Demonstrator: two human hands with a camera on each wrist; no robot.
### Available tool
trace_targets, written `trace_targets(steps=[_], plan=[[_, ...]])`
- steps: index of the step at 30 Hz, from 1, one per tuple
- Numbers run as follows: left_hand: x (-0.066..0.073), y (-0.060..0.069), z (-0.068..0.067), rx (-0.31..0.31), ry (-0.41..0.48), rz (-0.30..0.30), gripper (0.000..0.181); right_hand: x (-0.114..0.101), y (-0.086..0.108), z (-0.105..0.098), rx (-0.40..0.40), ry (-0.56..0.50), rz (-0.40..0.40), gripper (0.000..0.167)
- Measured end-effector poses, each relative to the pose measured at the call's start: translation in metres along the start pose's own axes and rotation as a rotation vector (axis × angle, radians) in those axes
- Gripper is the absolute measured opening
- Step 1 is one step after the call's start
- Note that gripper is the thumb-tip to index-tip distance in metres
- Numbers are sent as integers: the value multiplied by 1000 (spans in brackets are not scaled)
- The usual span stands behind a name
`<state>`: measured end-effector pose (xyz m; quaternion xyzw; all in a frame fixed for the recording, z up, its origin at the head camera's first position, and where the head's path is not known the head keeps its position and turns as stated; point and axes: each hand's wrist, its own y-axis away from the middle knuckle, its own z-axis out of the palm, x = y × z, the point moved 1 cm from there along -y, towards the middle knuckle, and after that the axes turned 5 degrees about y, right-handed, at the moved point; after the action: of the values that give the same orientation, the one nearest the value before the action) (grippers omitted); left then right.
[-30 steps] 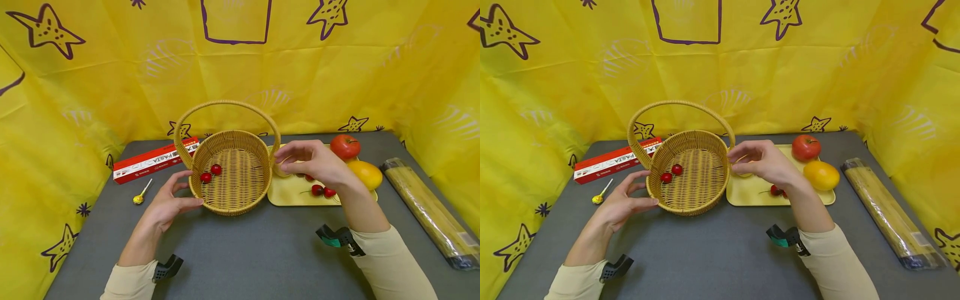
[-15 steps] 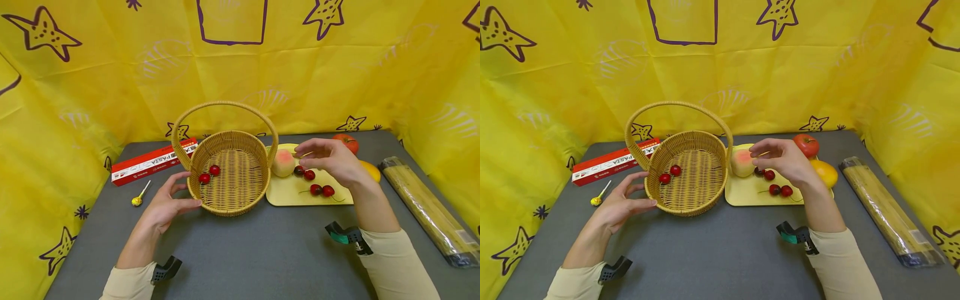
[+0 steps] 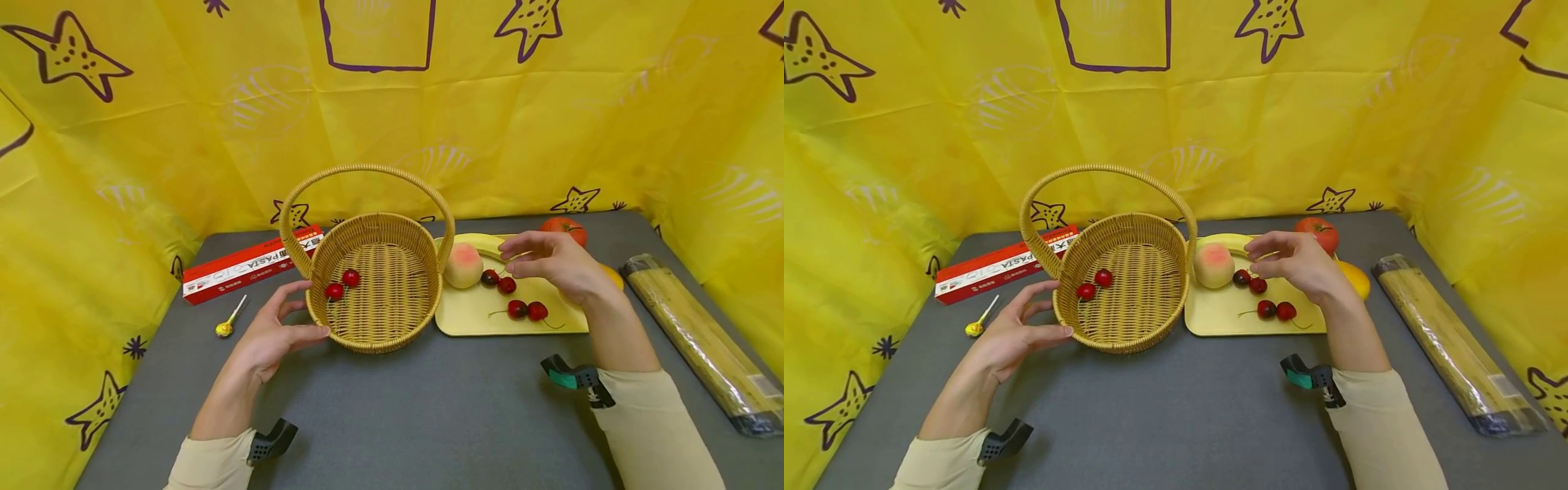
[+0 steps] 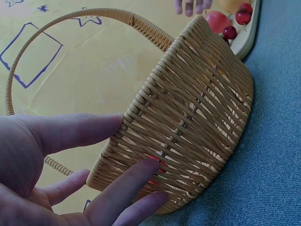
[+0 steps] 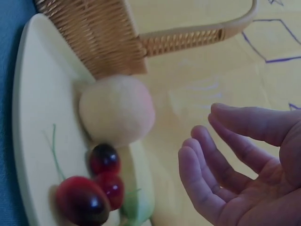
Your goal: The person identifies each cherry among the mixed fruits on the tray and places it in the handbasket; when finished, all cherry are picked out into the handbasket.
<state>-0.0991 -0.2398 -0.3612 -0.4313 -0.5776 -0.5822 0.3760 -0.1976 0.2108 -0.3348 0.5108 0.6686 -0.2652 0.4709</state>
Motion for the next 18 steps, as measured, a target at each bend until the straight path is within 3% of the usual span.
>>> trace_targets(steps=[18], plan=[[1, 0, 0, 1, 1, -6, 89, 37, -17, 0, -39, 99, 68, 42]])
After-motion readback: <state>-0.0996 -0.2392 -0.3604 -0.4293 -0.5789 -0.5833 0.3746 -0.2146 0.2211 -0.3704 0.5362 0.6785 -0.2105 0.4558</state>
